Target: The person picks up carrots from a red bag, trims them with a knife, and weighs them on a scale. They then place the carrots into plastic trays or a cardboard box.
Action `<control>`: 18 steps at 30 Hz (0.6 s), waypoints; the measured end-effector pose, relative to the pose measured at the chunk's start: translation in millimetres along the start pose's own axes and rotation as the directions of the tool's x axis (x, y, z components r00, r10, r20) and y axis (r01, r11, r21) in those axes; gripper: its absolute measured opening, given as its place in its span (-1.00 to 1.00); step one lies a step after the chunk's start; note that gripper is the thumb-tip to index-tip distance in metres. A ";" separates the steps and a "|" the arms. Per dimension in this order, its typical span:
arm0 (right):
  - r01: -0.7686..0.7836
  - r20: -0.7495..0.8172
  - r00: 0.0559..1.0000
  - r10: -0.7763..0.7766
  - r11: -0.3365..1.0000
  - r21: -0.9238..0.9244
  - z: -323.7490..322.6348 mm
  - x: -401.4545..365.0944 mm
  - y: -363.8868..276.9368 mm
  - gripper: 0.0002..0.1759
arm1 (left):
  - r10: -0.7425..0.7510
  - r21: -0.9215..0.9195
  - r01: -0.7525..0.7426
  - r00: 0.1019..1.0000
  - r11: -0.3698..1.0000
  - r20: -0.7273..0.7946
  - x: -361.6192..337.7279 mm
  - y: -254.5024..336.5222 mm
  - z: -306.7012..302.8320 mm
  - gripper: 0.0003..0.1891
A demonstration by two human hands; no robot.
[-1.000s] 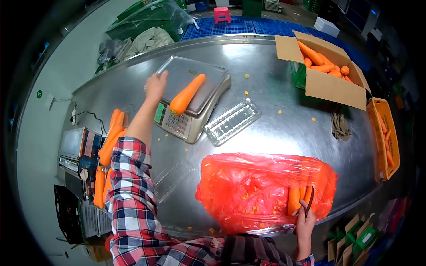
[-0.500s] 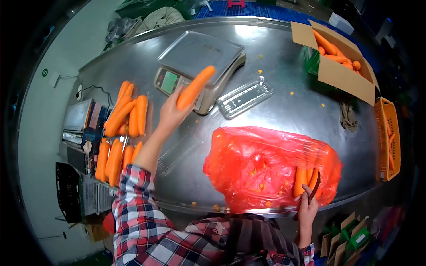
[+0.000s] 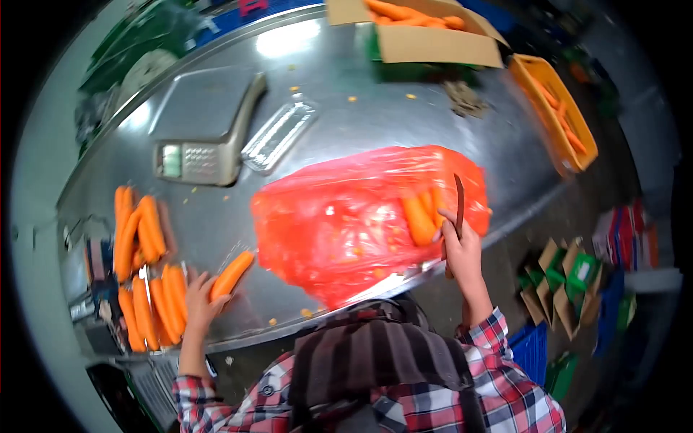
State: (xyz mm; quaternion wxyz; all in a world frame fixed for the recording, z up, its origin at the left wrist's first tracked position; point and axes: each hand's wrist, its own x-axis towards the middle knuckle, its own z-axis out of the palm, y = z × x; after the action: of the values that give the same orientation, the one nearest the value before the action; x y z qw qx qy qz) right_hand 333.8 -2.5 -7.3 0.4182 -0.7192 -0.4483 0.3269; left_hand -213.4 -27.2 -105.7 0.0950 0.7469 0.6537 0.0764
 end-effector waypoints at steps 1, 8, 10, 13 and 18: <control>0.022 -0.049 0.999 -0.024 0.999 -0.042 -9.7 1.3 8.4 -0.69 | 0.077 0.167 -0.075 0.997 0.983 -0.010 7.1 6.4 -11.8 -0.51; 0.056 0.076 0.997 -0.026 0.898 -0.436 -9.1 -20.6 64.9 -0.69 | 0.381 -0.378 -0.478 0.873 0.793 -0.305 122.3 220.7 -51.6 -0.78; 0.132 0.046 0.991 -0.125 0.889 -0.439 -7.0 -29.5 85.6 -0.76 | 0.588 -0.481 -0.600 0.784 0.639 -0.197 145.1 276.2 -17.0 -0.76; 0.117 -0.018 0.991 -0.129 0.940 -0.321 -14.7 -45.7 93.1 -0.82 | 0.779 -0.450 -0.696 0.627 0.559 -0.003 165.5 339.9 30.0 -0.71; -0.006 -0.096 0.995 0.007 1.000 0.014 -27.2 -71.3 91.0 -0.84 | 0.897 -0.161 -0.884 0.441 0.439 0.024 174.5 398.3 101.2 -0.54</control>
State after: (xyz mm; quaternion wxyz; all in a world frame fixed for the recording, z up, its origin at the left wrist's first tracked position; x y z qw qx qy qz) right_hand 363.2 -98.9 -70.0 0.4433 -0.7325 -0.4232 0.2964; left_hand 217.2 90.8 -109.4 0.1211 0.9742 0.1510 0.1158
